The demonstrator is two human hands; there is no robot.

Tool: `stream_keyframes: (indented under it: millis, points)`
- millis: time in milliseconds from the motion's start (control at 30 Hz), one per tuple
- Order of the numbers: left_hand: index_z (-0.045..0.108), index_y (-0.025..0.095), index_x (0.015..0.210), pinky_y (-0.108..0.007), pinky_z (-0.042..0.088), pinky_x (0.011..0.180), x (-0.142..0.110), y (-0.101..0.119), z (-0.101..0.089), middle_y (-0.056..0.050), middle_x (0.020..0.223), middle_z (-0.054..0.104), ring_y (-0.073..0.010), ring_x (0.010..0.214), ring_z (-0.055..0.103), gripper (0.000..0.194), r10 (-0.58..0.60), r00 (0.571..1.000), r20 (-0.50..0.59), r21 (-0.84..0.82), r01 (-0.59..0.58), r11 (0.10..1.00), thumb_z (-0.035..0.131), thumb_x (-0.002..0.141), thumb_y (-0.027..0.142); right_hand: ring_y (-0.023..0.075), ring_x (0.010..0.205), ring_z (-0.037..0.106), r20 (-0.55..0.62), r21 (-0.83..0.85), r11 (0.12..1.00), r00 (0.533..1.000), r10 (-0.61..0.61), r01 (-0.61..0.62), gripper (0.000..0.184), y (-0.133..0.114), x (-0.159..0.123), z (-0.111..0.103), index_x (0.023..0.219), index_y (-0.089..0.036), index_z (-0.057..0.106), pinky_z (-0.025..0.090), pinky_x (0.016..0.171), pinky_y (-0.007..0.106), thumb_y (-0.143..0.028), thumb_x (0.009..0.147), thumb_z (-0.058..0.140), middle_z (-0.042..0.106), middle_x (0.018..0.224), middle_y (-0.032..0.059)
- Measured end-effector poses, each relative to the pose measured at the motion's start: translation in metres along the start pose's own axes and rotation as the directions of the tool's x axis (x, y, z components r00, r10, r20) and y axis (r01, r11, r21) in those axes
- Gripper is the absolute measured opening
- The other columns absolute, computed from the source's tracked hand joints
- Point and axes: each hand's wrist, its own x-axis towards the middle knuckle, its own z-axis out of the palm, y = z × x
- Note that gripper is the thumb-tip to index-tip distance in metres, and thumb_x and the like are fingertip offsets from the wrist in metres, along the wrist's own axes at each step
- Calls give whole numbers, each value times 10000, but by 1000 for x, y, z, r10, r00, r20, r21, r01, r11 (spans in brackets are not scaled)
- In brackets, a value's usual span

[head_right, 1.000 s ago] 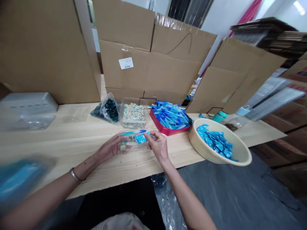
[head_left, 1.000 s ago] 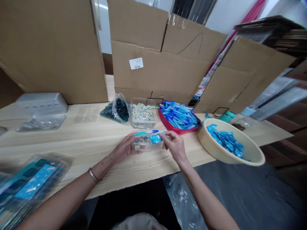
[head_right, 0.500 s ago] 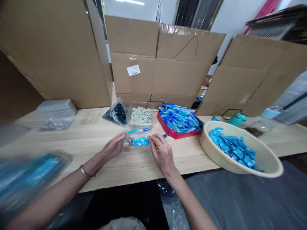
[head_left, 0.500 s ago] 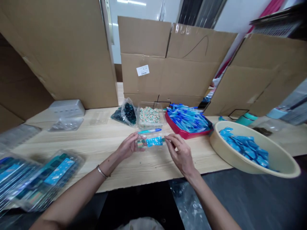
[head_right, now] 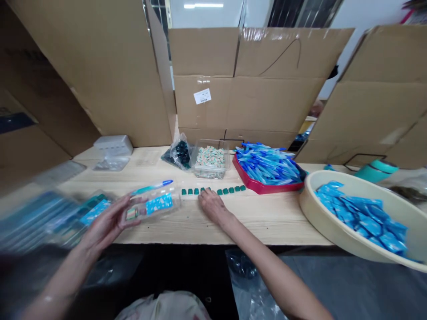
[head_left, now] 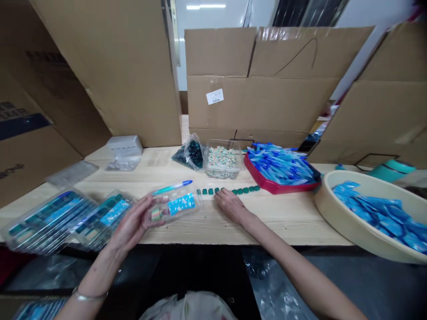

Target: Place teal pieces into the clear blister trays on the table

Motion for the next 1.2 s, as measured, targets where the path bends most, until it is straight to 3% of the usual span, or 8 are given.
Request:
stream_keyframes:
  millis: [200,367,533,667,833,1000,1100,1200]
  points:
    - [557,189,1125,-362,598,596,-38,-38,-33,-111,1157,617,-268,882,659,330,-83,991,-104,-26,80,996,580,795,179,245,864,535,23,-92,992,996,-85,87,277,-2,10,15,754,-209,597,455,727,363,15,784,438,618,819,90]
    - [462,221,1241,-398,580,671,-40,-50,-36,-130,1208,575,-260,877,660,432,-100,994,-38,-58,98,994,562,821,237,242,903,567,-24,-155,984,995,-97,92,255,13,19,-10,953,-127,608,460,784,378,-38,827,406,639,960,132]
    - [409,258,1287,-410,567,686,-28,-54,-25,-140,1225,548,-263,903,650,464,-103,991,80,-113,112,987,535,841,287,205,888,593,-228,318,947,968,108,-31,297,10,28,-78,1132,-160,561,473,803,368,-237,891,407,651,985,99]
    - [425,264,1279,-394,565,664,-20,-61,-8,-134,1217,549,-258,887,648,444,-100,978,182,-158,129,979,518,848,315,144,677,593,100,703,686,981,163,-186,341,-17,36,-111,1145,-184,563,479,583,262,-354,871,453,654,790,29]
    - [479,236,1255,-339,567,582,-20,-67,13,-119,1180,570,-230,828,648,407,-116,959,259,-187,167,968,504,855,306,143,688,590,346,737,615,938,15,-281,304,-42,40,-93,1002,-165,646,475,605,256,-368,843,487,657,809,34]
    - [461,229,1273,-337,565,599,-24,-65,12,-124,1228,540,-230,870,634,432,-136,966,222,-210,184,960,504,853,321,220,935,565,102,649,712,958,269,-269,355,-43,24,-62,1036,-186,621,471,790,346,-422,775,572,588,1063,101]
    - [457,241,1269,-347,564,601,-26,-63,8,-114,1271,509,-235,904,623,434,-139,977,159,-222,173,960,512,847,330,203,807,594,250,718,514,863,438,-469,606,-50,9,-48,1244,-204,457,502,642,331,-494,731,598,537,1099,110]
    - [452,226,1276,-351,555,602,-32,-61,3,-128,1217,547,-238,874,633,479,-160,981,113,-246,183,952,482,845,432,128,552,552,484,769,249,791,375,-589,679,-64,1,-35,1303,-215,350,448,455,270,-513,738,580,549,930,46]
